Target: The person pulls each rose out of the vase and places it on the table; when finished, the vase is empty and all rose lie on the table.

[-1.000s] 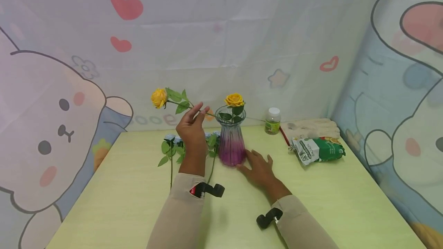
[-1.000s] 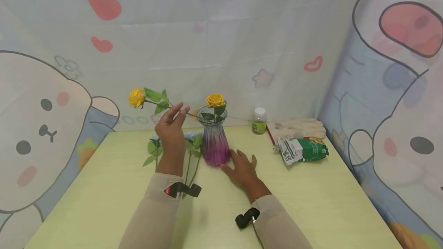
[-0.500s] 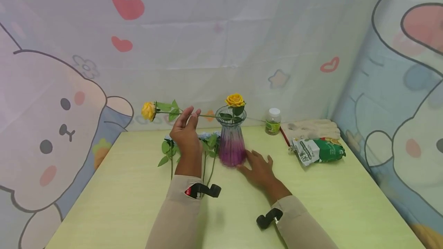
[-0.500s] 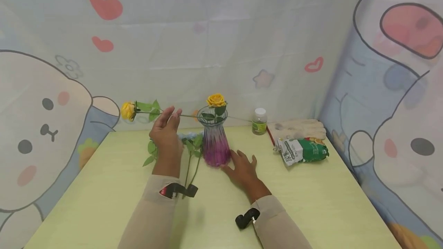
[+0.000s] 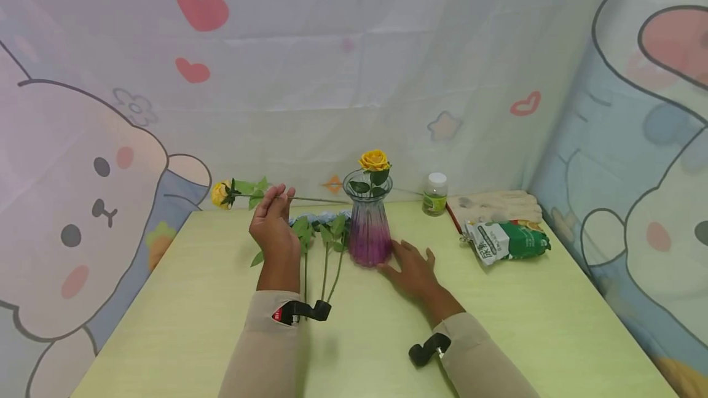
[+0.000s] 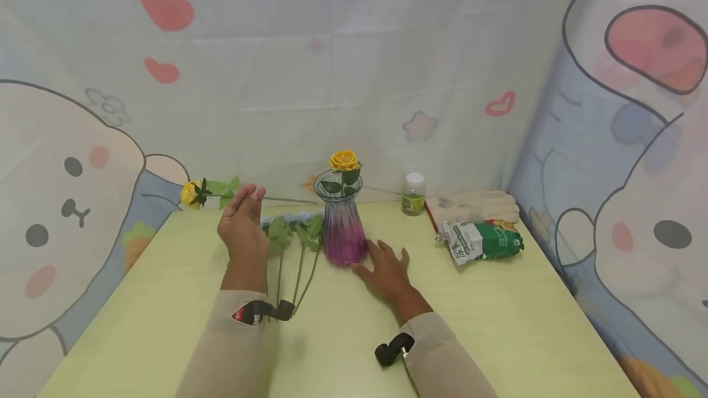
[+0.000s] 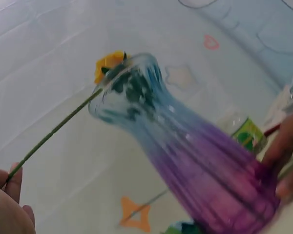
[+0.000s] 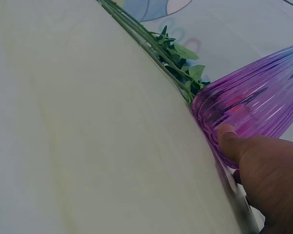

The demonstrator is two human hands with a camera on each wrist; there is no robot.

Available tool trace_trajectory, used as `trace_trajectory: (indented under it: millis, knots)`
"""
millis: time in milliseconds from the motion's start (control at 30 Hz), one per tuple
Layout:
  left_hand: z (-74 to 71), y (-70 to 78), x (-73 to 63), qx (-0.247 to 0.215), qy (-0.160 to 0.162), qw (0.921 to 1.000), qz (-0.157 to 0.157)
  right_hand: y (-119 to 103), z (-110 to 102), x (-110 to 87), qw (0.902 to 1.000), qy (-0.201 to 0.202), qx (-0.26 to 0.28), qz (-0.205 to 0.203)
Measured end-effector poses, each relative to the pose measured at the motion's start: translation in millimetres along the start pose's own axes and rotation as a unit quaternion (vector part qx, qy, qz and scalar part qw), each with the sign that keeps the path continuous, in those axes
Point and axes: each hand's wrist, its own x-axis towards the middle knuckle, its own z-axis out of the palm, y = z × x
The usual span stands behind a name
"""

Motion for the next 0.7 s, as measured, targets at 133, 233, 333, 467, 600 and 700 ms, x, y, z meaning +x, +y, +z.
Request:
trace_trajectory:
  millis: [133,233,333,467,600,700]
  knots:
    - [-22.3,7.2,6.1,0.052,-0.038,0.9978,-0.011,0,0,0.9,1.0000,0.001,0.000,0.001]
    - [-42.4,13.0,11.7,0.119,-0.078,0.9894,-0.029,-1,0,1.0,1.0000,0.000,0.000,0.002]
    - [-63.7,20.0,19.5,0.185,-0.123,0.9736,-0.054,-1,0,1.2,1.0000,-0.001,0.000,0.000]
    - [-90.9,32.0,31.5,0.270,-0.201,0.9373,-0.090,-1,-1,1.5,1.0000,0.001,-0.001,-0.002]
    - [-118.5,41.7,45.8,0.321,-0.282,0.8964,-0.117,1,-1,1.6,1.0000,0.002,0.000,-0.002]
    - [-140.8,43.7,55.5,0.334,-0.315,0.8780,-0.136,2,0,1.1,1.0000,0.002,0.002,-0.002]
